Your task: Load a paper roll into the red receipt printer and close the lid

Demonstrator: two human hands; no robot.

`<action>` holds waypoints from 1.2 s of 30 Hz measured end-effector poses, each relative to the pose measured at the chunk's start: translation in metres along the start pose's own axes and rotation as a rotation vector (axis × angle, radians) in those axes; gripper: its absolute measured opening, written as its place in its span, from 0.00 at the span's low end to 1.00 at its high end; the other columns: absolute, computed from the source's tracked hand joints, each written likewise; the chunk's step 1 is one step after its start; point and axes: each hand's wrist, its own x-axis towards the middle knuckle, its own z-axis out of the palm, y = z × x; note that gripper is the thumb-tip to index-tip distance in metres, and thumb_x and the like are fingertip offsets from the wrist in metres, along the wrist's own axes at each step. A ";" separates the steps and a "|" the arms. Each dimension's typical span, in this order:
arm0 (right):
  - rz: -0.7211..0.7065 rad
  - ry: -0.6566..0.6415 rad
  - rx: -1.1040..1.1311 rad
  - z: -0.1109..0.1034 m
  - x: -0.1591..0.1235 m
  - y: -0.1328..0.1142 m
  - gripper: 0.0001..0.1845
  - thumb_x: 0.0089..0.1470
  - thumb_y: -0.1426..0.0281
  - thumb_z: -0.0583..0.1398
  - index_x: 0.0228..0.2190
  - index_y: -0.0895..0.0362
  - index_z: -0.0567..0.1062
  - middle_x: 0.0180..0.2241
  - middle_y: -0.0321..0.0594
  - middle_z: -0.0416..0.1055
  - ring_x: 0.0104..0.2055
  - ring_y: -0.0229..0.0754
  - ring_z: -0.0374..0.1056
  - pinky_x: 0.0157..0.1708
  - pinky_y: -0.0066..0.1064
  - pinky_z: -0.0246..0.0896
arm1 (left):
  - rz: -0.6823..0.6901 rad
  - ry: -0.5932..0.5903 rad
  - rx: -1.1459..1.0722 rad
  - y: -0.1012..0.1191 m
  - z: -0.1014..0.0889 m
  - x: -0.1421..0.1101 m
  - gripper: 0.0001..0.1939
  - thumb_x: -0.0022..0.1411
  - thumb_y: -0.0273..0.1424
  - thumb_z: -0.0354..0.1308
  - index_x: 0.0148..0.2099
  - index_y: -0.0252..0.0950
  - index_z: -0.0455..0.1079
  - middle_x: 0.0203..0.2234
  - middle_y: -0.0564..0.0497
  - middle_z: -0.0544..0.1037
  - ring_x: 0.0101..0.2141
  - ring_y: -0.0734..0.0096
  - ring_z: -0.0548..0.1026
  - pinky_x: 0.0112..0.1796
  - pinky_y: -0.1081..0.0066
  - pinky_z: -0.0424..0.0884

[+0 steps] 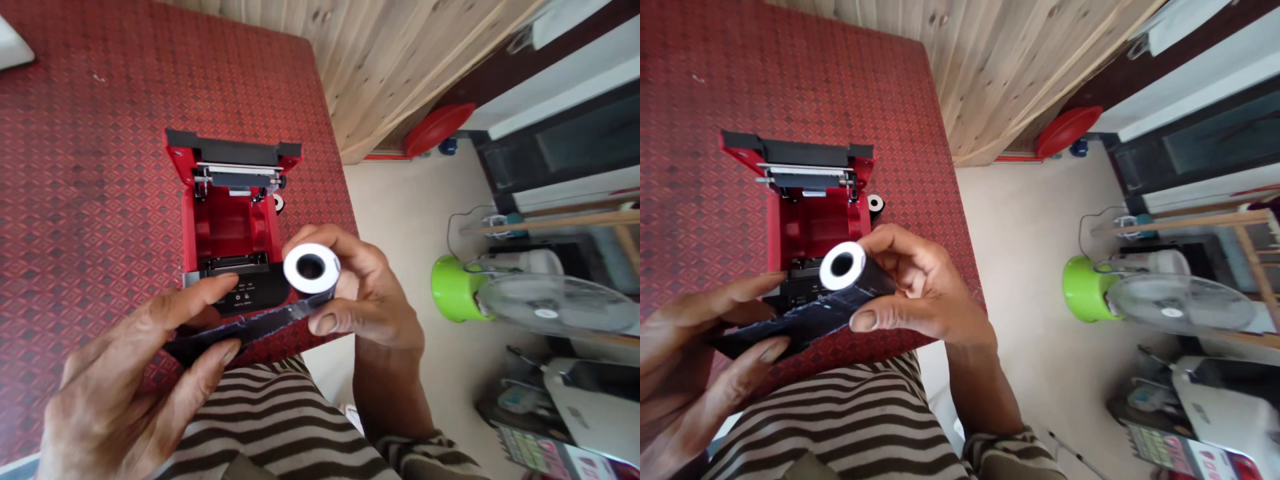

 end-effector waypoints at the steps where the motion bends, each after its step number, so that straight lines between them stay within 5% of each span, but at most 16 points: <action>1: -0.009 0.026 -0.076 -0.001 0.004 -0.003 0.21 0.49 0.66 0.78 0.44 0.50 0.81 0.39 0.34 0.79 0.40 0.40 0.77 0.38 0.29 0.73 | -0.016 0.018 -0.032 -0.002 0.000 -0.001 0.27 0.73 0.40 0.61 0.71 0.56 0.65 0.52 0.61 0.86 0.43 0.63 0.87 0.40 0.68 0.85; 6: -0.117 0.184 -0.685 0.010 0.025 -0.005 0.18 0.58 0.65 0.74 0.48 0.52 0.80 0.41 0.36 0.79 0.39 0.40 0.75 0.38 0.31 0.73 | 0.088 0.113 -0.053 -0.007 0.001 0.005 0.19 0.73 0.34 0.63 0.64 0.46 0.72 0.47 0.59 0.87 0.39 0.74 0.87 0.47 0.77 0.83; 9: -0.226 0.136 -1.093 0.026 0.038 0.000 0.14 0.63 0.67 0.70 0.49 0.55 0.80 0.44 0.40 0.80 0.46 0.43 0.77 0.48 0.35 0.73 | 0.125 0.122 0.032 -0.008 0.005 0.012 0.16 0.74 0.31 0.61 0.61 0.41 0.71 0.44 0.56 0.87 0.36 0.75 0.86 0.46 0.77 0.82; 15: -0.036 0.067 -1.537 0.055 0.058 0.005 0.17 0.72 0.69 0.59 0.58 0.57 0.76 0.54 0.46 0.79 0.51 0.49 0.78 0.50 0.37 0.73 | 0.273 0.059 0.262 -0.012 0.015 0.024 0.11 0.74 0.27 0.58 0.56 0.35 0.73 0.37 0.50 0.83 0.31 0.69 0.81 0.31 0.68 0.76; 19: 0.108 0.061 -1.684 0.064 0.070 0.007 0.20 0.74 0.67 0.54 0.63 0.54 0.73 0.53 0.47 0.80 0.45 0.50 0.80 0.41 0.36 0.74 | 0.252 -0.004 0.384 -0.012 0.018 0.039 0.10 0.74 0.28 0.55 0.53 0.36 0.75 0.32 0.50 0.78 0.29 0.60 0.76 0.27 0.60 0.69; 27: 0.196 0.027 -1.709 0.064 0.084 0.007 0.22 0.73 0.73 0.49 0.58 0.52 0.76 0.50 0.50 0.81 0.45 0.52 0.81 0.39 0.38 0.74 | 0.204 -0.071 0.293 -0.022 0.022 0.067 0.13 0.76 0.33 0.49 0.42 0.43 0.75 0.36 0.47 0.81 0.40 0.50 0.75 0.41 0.51 0.70; 36: 0.201 -0.037 -1.710 0.061 0.085 0.000 0.23 0.73 0.76 0.47 0.59 0.56 0.76 0.50 0.56 0.79 0.46 0.57 0.82 0.39 0.42 0.76 | 0.170 -0.062 0.151 -0.023 0.024 0.060 0.11 0.75 0.33 0.52 0.51 0.42 0.76 0.40 0.48 0.83 0.40 0.52 0.75 0.42 0.50 0.71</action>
